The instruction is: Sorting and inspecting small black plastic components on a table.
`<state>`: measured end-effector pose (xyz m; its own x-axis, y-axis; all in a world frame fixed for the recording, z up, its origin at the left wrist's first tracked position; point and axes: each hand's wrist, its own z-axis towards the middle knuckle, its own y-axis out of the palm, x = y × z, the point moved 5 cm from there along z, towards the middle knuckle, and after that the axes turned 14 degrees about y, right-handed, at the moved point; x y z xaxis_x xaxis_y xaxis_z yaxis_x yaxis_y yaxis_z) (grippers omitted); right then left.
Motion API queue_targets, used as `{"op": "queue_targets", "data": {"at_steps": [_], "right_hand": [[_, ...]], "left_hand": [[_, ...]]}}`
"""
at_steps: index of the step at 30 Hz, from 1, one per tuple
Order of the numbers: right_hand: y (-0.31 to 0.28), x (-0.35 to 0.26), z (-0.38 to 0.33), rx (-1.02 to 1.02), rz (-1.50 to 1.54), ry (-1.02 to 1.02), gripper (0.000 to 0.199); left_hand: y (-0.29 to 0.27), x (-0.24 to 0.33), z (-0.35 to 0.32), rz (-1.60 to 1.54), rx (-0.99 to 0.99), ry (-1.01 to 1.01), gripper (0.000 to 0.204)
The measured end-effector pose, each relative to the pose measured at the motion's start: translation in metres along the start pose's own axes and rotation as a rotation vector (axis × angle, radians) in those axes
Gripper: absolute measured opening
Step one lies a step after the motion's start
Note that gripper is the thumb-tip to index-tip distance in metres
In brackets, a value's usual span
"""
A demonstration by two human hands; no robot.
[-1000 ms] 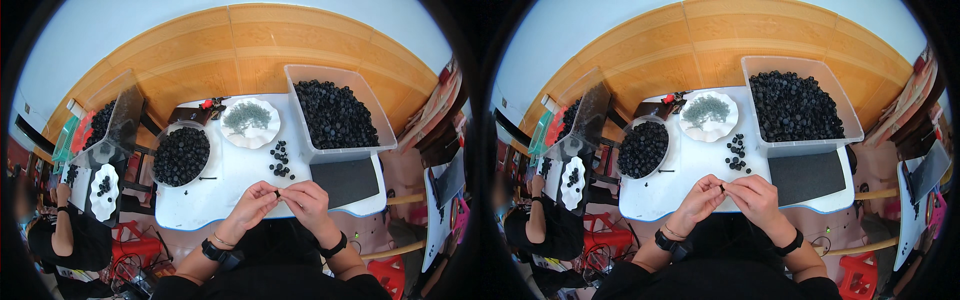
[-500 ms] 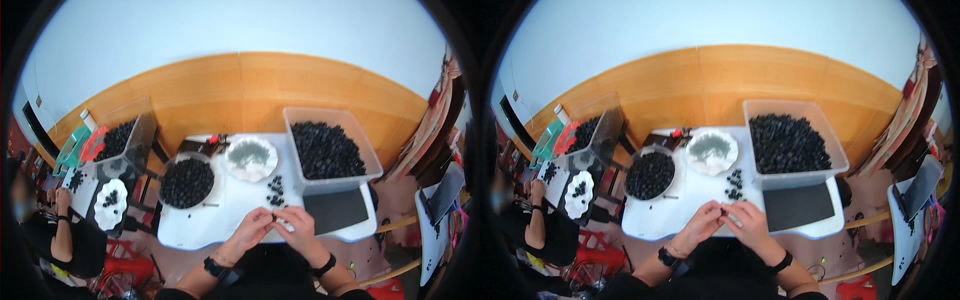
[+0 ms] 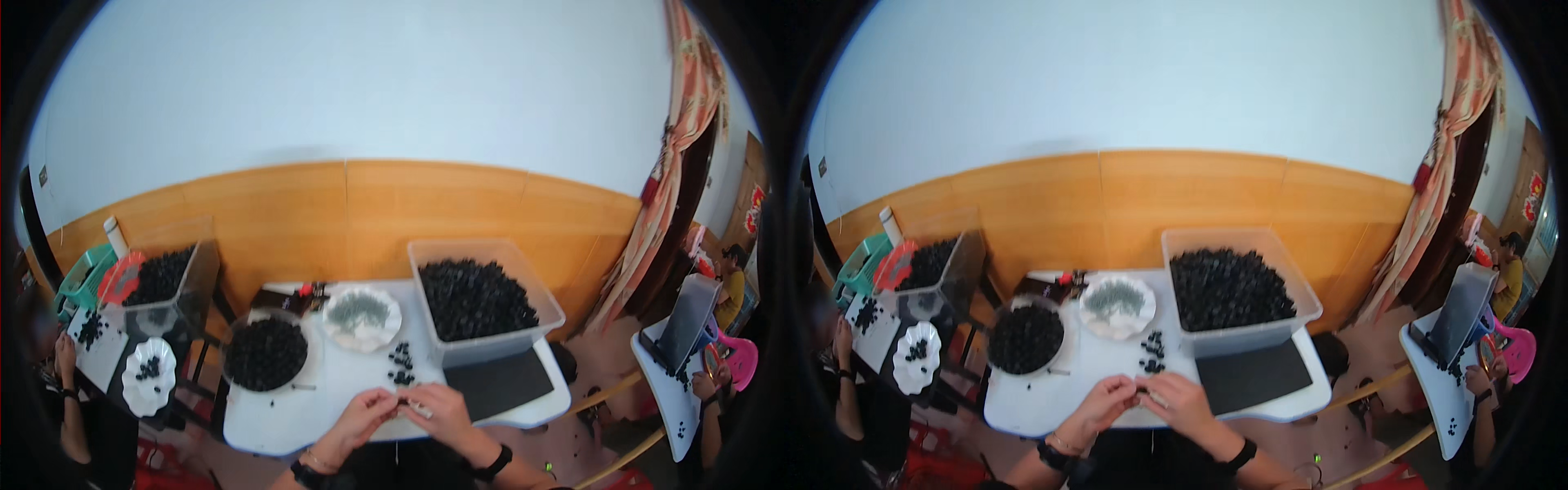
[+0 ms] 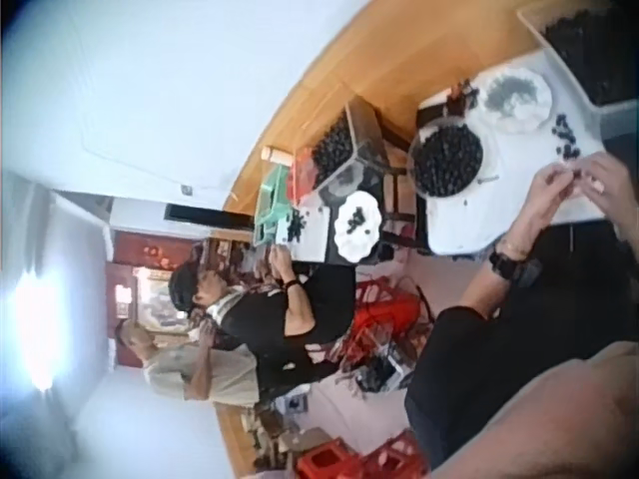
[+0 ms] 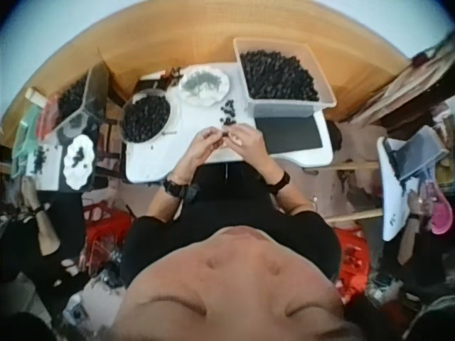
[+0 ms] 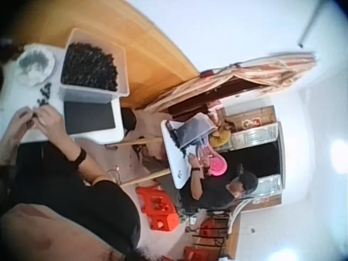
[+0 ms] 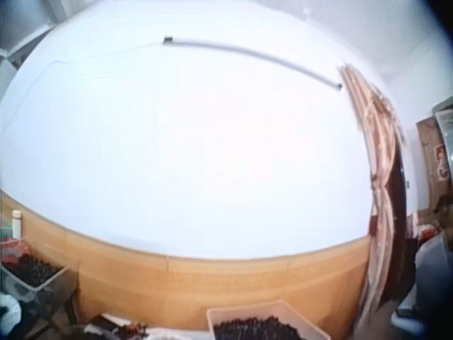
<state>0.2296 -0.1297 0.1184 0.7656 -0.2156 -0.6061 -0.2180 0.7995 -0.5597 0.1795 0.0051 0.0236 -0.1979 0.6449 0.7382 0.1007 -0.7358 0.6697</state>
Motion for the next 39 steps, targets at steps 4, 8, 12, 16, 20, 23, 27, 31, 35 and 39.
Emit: {"op": "queue_targets", "data": {"at_steps": [4, 8, 12, 16, 20, 23, 27, 31, 35, 39], "right_hand": [[-0.009, 0.031, 0.006, -0.059, 0.17, 0.287, 0.03], [-0.017, 0.056, 0.006, -0.03, 0.372, 0.505, 0.03], [-0.015, 0.071, 0.002, -0.016, 0.599, 0.697, 0.03], [-0.015, 0.078, -0.001, -0.034, 0.605, 0.703, 0.029], [-0.011, 0.08, -0.003, -0.079, 0.555, 0.641, 0.025], [-0.007, 0.082, -0.003, -0.103, 0.525, 0.634, 0.025], [-0.001, 0.078, 0.001, -0.104, 0.593, 0.6, 0.025], [-0.001, 0.071, 0.005, -0.132, 0.517, 0.58, 0.026], [0.003, 0.07, 0.002, -0.136, 0.606, 0.627, 0.023], [0.001, 0.078, -0.006, -0.134, 0.637, 0.682, 0.021]], "left_hand": [[-0.027, 0.01, 0.025, 0.637, -0.12, 0.096, 0.015], [-0.032, 0.032, 0.047, 1.274, -0.102, 0.39, 0.025], [-0.026, 0.018, 0.062, 1.372, -0.186, 0.427, 0.033], [-0.02, -0.001, 0.075, 1.563, -0.303, 0.554, 0.029], [-0.023, -0.005, 0.082, 1.637, -0.322, 0.556, 0.022], [-0.025, 0.002, 0.083, 1.556, -0.289, 0.484, 0.02], [-0.042, 0.001, 0.073, 0.656, -0.033, 0.115, 0.017], [-0.036, 0.014, 0.065, 1.054, -0.054, 0.311, 0.023], [-0.023, 0.01, 0.066, 1.569, -0.23, 0.56, 0.026], [-0.007, 0.003, 0.074, 1.621, -0.324, 0.686, 0.025]]}}
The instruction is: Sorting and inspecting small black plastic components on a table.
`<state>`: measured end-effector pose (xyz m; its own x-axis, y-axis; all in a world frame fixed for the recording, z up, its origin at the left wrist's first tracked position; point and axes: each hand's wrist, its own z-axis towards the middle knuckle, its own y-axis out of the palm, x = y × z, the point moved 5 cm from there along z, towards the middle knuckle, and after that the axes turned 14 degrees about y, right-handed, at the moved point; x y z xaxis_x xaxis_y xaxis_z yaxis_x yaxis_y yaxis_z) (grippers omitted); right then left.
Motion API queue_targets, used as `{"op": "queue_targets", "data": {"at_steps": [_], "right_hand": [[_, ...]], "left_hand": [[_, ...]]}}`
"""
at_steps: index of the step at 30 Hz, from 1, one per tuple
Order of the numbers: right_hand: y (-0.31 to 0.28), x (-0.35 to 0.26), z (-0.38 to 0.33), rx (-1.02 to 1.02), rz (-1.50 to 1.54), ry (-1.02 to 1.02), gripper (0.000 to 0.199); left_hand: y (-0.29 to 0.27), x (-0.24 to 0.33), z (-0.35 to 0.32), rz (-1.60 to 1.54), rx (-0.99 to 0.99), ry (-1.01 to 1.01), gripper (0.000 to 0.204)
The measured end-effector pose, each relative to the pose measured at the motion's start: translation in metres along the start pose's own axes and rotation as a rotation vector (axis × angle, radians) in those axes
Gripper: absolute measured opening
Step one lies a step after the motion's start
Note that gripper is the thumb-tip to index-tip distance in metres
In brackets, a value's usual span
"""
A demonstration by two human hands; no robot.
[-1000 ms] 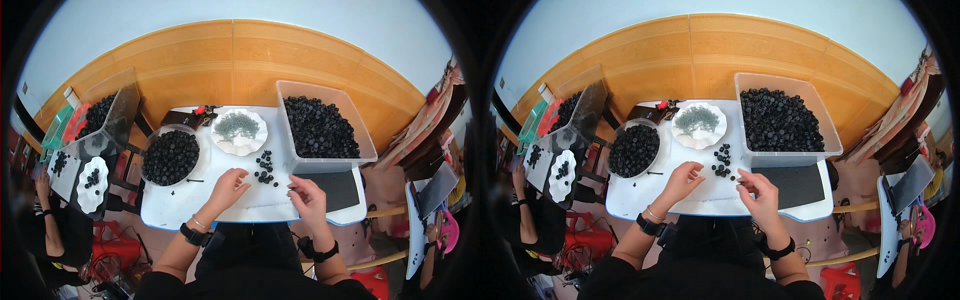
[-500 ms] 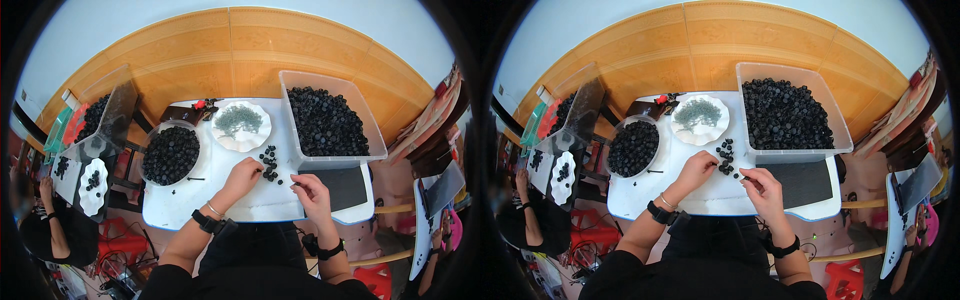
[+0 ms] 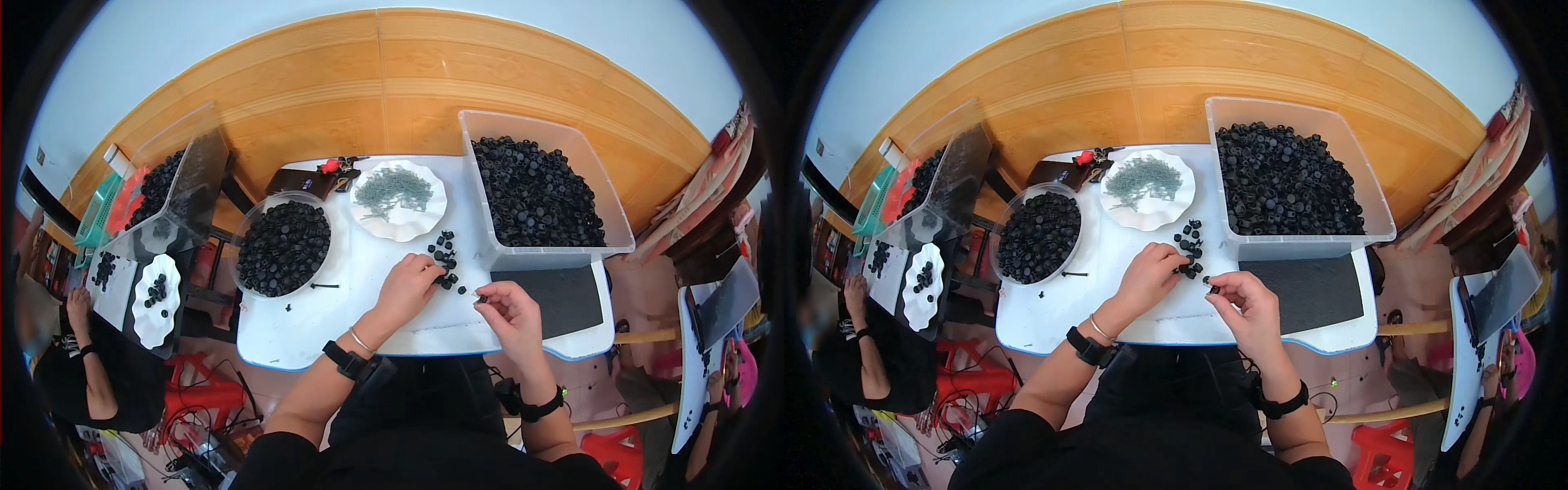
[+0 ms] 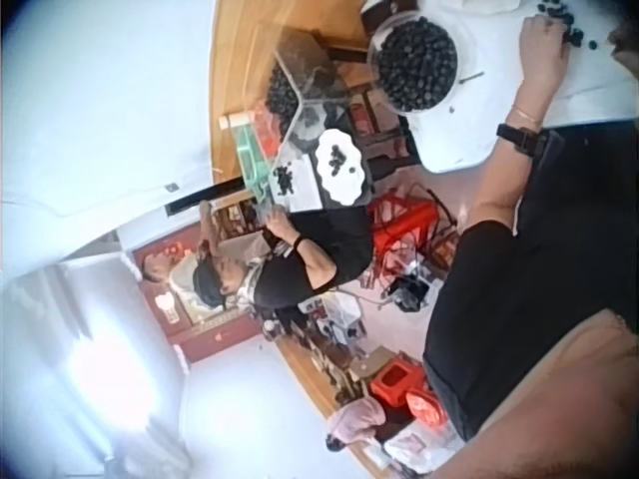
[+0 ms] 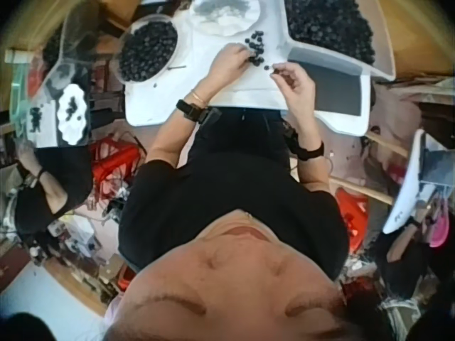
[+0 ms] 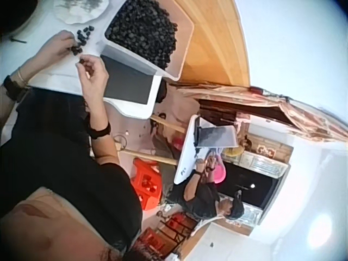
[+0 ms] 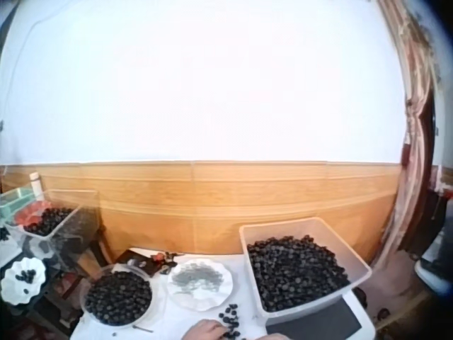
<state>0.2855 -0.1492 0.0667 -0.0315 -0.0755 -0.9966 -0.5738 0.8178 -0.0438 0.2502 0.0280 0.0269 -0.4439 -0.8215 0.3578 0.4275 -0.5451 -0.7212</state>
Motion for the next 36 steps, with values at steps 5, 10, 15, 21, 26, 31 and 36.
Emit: {"op": "queue_targets", "data": {"at_steps": [5, 10, 15, 21, 26, 31, 36], "right_hand": [[-0.008, -0.007, -0.001, 0.05, -0.06, -0.077, 0.02], [-0.004, -0.018, -0.001, 0.055, -0.056, -0.106, 0.019], [0.001, -0.019, -0.004, 0.016, -0.036, -0.047, 0.02], [0.025, -0.04, -0.019, -0.051, -0.06, -0.144, 0.019], [0.043, -0.052, -0.028, -0.053, -0.117, -0.212, 0.019], [0.048, -0.049, -0.034, -0.084, -0.152, -0.227, 0.018], [0.046, -0.052, -0.035, -0.032, -0.209, -0.288, 0.017]], "left_hand": [[0.015, -0.001, 0.005, 0.044, -0.084, 0.039, 0.021], [0.013, -0.001, 0.007, 0.015, -0.122, 0.022, 0.021], [-0.01, 0.002, -0.007, -0.701, 0.135, -0.313, 0.018], [-0.053, 0.047, -0.021, -1.297, 0.238, -0.363, 0.023], [-0.059, 0.065, -0.037, -1.359, 0.259, -0.312, 0.026], [-0.063, 0.068, -0.044, -1.265, 0.305, -0.261, 0.026], [-0.063, 0.072, -0.041, -1.345, 0.357, -0.272, 0.027]]}}
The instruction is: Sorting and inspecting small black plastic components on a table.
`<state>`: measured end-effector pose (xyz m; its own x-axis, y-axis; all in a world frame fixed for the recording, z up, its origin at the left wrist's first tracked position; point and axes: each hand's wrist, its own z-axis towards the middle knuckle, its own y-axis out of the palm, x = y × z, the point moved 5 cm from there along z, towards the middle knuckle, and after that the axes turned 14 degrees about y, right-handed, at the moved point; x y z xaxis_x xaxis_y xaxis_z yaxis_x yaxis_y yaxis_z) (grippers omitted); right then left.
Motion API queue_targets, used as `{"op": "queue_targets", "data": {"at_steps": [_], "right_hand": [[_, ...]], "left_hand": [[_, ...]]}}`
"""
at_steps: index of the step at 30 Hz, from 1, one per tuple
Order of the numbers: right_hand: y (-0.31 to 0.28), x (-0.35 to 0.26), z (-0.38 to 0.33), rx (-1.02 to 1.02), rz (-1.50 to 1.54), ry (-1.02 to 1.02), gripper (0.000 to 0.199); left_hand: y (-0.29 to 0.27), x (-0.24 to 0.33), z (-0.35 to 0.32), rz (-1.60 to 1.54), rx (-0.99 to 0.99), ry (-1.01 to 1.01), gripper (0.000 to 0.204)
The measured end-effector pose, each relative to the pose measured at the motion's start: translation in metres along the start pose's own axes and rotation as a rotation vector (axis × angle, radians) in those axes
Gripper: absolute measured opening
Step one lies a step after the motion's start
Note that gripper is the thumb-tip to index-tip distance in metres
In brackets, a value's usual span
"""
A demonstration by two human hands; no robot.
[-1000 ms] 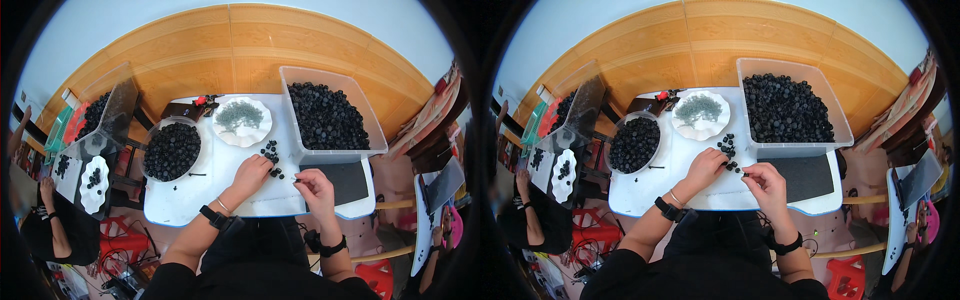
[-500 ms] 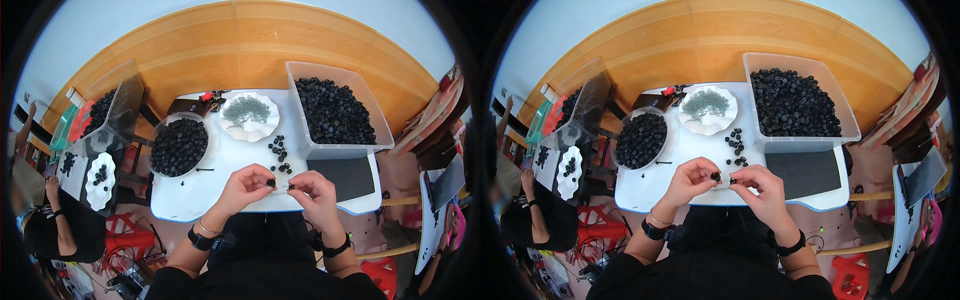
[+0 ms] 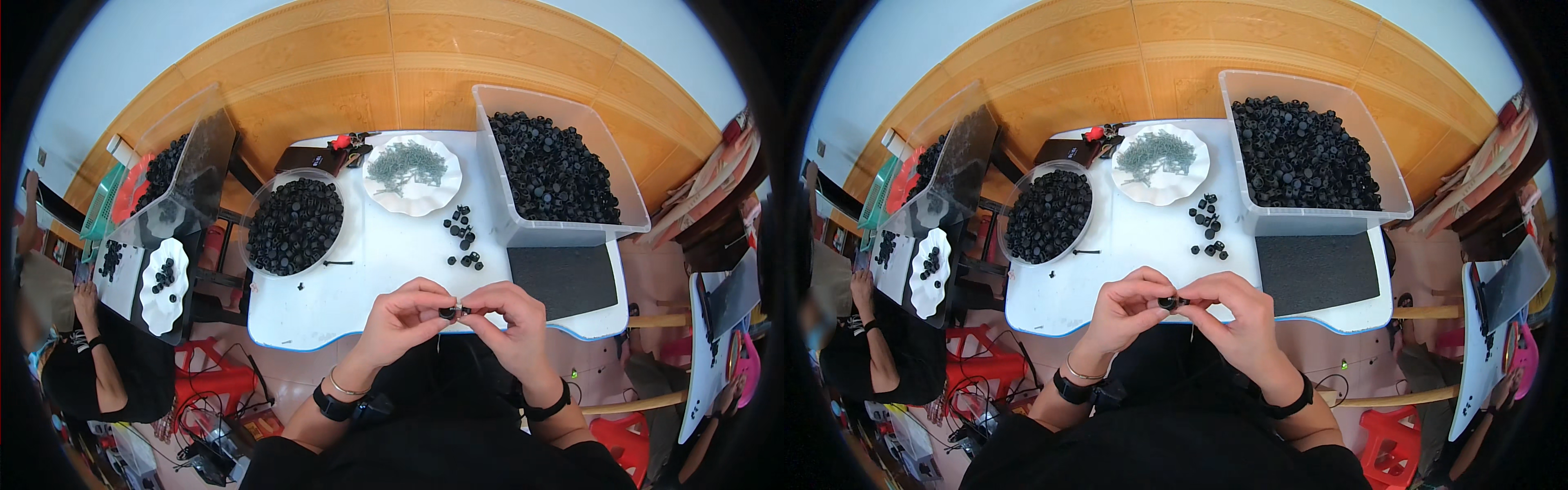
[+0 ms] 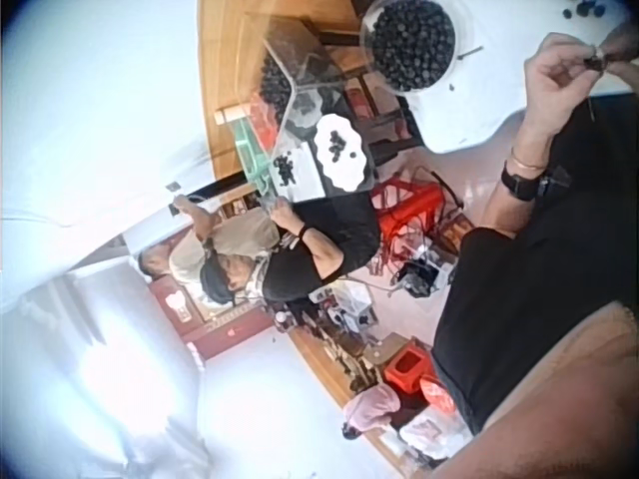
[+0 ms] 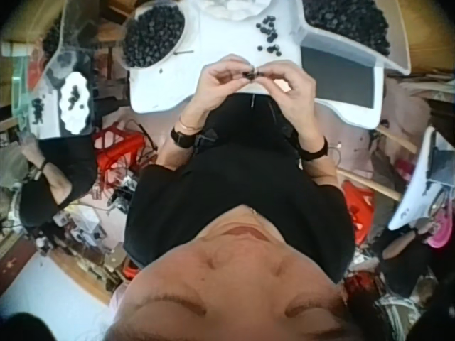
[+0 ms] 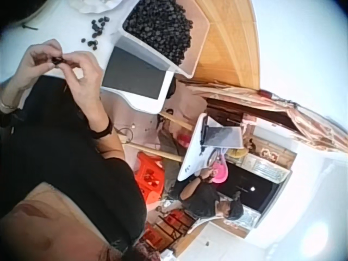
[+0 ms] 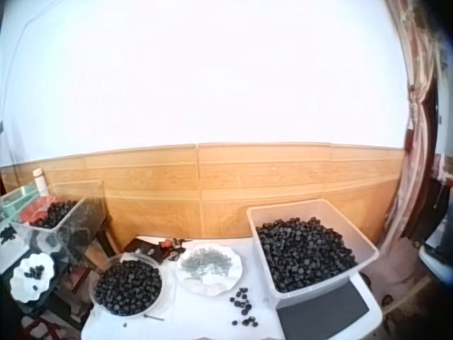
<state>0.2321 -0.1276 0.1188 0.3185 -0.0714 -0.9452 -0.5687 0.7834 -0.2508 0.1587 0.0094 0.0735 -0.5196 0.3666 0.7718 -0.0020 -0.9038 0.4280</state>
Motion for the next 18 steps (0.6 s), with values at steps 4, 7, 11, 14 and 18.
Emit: {"op": "queue_targets", "data": {"at_steps": [4, 7, 11, 14, 18], "right_hand": [[-0.001, -0.007, 0.001, 0.014, -0.042, -0.041, 0.017], [0.0, -0.009, 0.0, -0.007, -0.081, -0.059, 0.018], [0.001, -0.009, -0.001, -0.004, -0.085, -0.057, 0.019], [0.002, -0.01, -0.001, 0.001, -0.117, -0.083, 0.021], [0.002, -0.014, 0.001, -0.001, -0.134, -0.111, 0.021]], "left_hand": [[0.004, 0.0, 0.001, -0.127, 0.138, -0.061, 0.025], [-0.001, -0.005, -0.001, -0.13, 0.128, -0.012, 0.025], [-0.009, -0.009, -0.003, -0.181, 0.081, 0.051, 0.025], [-0.012, -0.013, -0.004, -0.196, 0.086, 0.021, 0.025], [-0.013, -0.018, -0.005, -0.257, 0.099, 0.0, 0.024]]}}
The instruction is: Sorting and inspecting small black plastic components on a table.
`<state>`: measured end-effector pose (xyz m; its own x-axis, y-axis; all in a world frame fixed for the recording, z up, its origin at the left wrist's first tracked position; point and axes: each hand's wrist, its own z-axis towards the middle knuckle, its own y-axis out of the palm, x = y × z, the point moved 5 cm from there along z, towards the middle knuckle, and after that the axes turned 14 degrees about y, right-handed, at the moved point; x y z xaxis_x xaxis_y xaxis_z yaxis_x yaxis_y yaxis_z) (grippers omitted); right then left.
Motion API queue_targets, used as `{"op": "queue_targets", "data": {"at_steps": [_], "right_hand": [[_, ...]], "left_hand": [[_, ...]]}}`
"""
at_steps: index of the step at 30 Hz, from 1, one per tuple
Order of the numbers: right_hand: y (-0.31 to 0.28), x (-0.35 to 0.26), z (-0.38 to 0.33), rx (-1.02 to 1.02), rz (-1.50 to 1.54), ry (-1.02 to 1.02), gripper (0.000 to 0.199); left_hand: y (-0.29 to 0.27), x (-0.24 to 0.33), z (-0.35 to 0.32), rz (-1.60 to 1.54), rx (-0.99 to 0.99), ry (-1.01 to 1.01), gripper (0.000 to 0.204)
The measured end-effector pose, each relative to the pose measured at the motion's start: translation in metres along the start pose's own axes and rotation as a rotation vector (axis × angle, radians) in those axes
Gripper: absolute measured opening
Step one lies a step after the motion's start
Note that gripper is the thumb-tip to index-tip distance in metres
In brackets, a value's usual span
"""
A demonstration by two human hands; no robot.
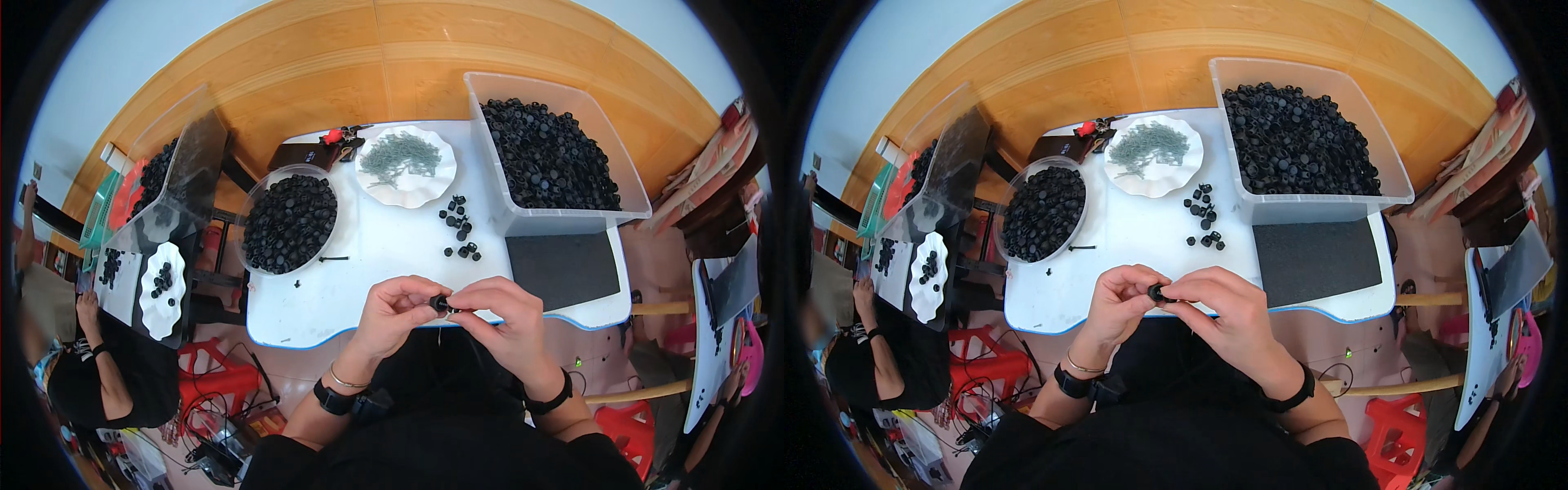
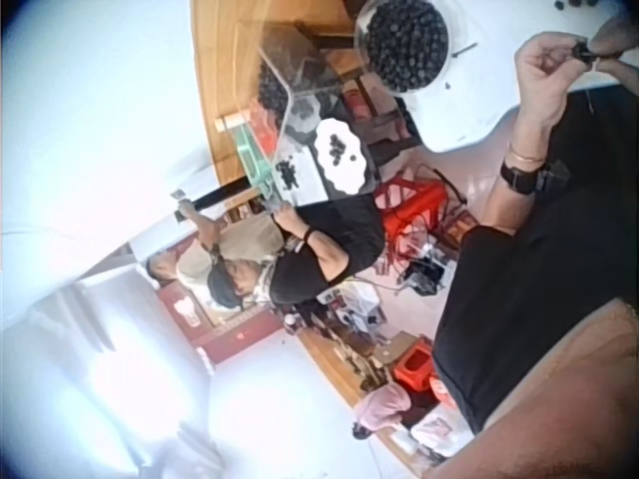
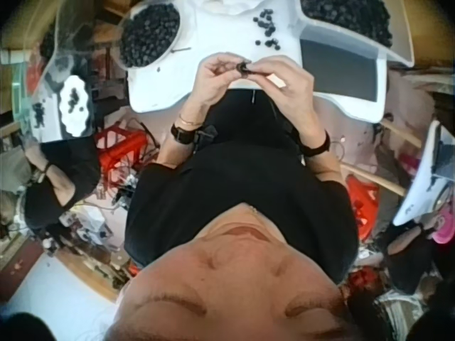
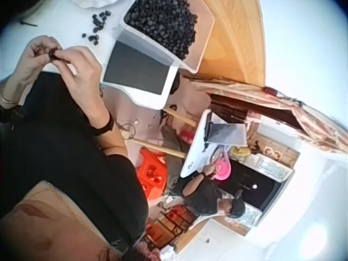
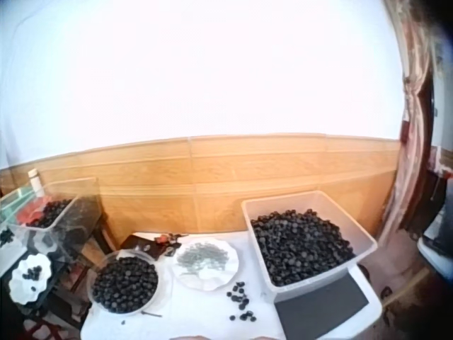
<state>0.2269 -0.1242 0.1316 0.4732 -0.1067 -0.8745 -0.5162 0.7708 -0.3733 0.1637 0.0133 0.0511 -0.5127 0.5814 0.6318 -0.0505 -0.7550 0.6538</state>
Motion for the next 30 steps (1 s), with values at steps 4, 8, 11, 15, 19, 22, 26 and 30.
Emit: {"op": "queue_targets", "data": {"at_steps": [4, 8, 11, 15, 19, 22, 26, 30], "right_hand": [[0.0, 0.002, 0.0, -0.002, 0.001, 0.003, 0.02], [0.0, 0.002, 0.0, -0.008, -0.016, -0.006, 0.019], [0.0, 0.003, 0.0, -0.008, -0.029, -0.01, 0.019], [0.0, 0.009, -0.002, -0.013, -0.005, 0.015, 0.019], [-0.001, 0.013, -0.001, -0.037, 0.021, 0.046, 0.021], [0.0, 0.014, -0.001, -0.051, 0.026, 0.062, 0.02], [0.001, 0.014, 0.0, -0.087, 0.042, 0.059, 0.018], [0.003, 0.016, -0.001, -0.124, 0.093, 0.089, 0.021]], "left_hand": [[-0.001, -0.002, -0.001, -0.005, -0.01, -0.017, 0.025], [-0.003, -0.004, -0.003, 0.001, -0.009, -0.028, 0.026], [0.0, -0.003, -0.002, -0.004, -0.006, -0.045, 0.025], [0.002, -0.002, -0.001, 0.058, -0.019, -0.053, 0.027], [-0.001, -0.001, -0.004, 0.118, -0.028, -0.075, 0.03], [0.0, 0.001, -0.003, 0.159, -0.025, -0.084, 0.031], [-0.001, 0.002, -0.004, 0.177, -0.028, -0.099, 0.031], [-0.001, 0.003, -0.003, 0.166, -0.045, -0.119, 0.03]]}}
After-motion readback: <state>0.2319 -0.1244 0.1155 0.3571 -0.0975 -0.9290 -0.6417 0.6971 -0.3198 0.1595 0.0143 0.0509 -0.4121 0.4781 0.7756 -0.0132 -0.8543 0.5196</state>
